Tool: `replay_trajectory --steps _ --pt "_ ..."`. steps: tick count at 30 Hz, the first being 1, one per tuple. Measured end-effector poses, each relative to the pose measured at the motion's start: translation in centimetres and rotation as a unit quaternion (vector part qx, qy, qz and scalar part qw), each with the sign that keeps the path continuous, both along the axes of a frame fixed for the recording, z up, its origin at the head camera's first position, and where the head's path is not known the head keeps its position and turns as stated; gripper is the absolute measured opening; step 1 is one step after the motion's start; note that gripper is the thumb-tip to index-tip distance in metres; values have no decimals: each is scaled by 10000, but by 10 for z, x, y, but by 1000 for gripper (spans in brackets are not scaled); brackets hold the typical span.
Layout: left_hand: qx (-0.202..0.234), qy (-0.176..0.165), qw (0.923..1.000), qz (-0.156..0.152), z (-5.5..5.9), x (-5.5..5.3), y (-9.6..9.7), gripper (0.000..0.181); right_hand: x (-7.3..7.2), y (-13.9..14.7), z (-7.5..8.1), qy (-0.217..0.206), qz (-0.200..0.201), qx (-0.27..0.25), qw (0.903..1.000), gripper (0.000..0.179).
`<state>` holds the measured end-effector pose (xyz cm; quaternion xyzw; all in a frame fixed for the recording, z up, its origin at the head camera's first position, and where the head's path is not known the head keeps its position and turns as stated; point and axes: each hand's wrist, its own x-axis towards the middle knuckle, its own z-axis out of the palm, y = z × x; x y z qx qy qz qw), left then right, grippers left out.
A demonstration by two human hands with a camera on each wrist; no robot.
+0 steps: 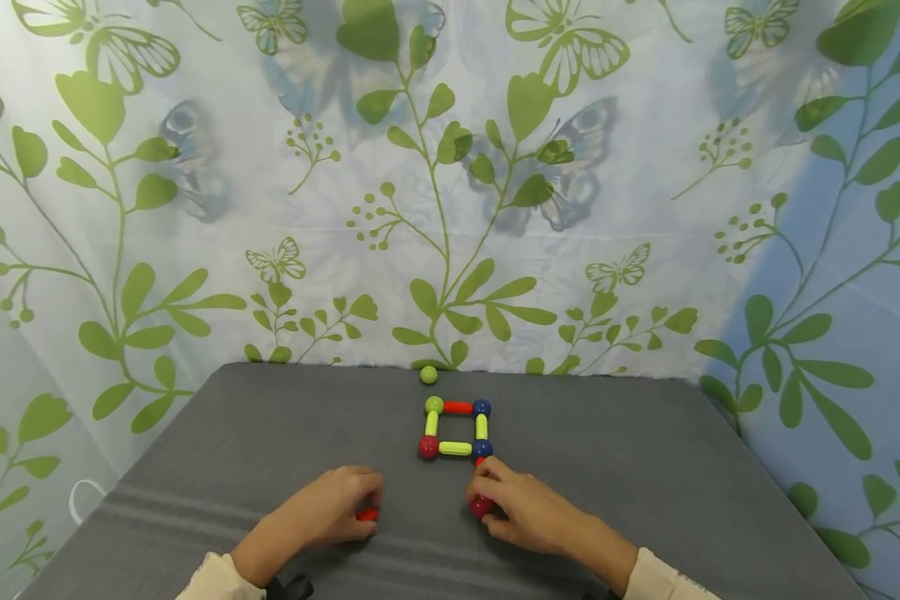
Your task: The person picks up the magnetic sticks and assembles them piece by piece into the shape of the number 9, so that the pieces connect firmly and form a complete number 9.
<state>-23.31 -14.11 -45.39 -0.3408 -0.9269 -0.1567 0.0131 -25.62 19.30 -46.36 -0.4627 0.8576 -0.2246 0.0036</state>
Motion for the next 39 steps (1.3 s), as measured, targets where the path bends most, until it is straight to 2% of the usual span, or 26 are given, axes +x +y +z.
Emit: replay_trajectory --steps 5,12,18,25,30,34,39 --pt "-24 -101 9999 -131 -1 -4 13 26 1 2 -5 -170 -358 -67 9992 36" --pt "-93 26 9996 -265 0 -4 17 28 1 1 -6 -311 -502 -144 9982 34" --pt "96 150 9992 -361 1 -6 20 28 2 0 -4 -337 -635 -188 9972 32" --pt "10 370 9981 -486 7 -13 48 26 3 0 -5 -358 -579 -288 9973 31" --pt "22 336 9968 -718 12 -21 71 24 2 0 -7 -214 -438 -466 9977 30" --pt "-23 380 9959 -823 10 -26 83 23 2 1 -9 -93 -318 -580 9978 30" --pt "-36 407 9955 -859 5 -31 94 23 2 2 -9 -184 -222 -713 9970 33"
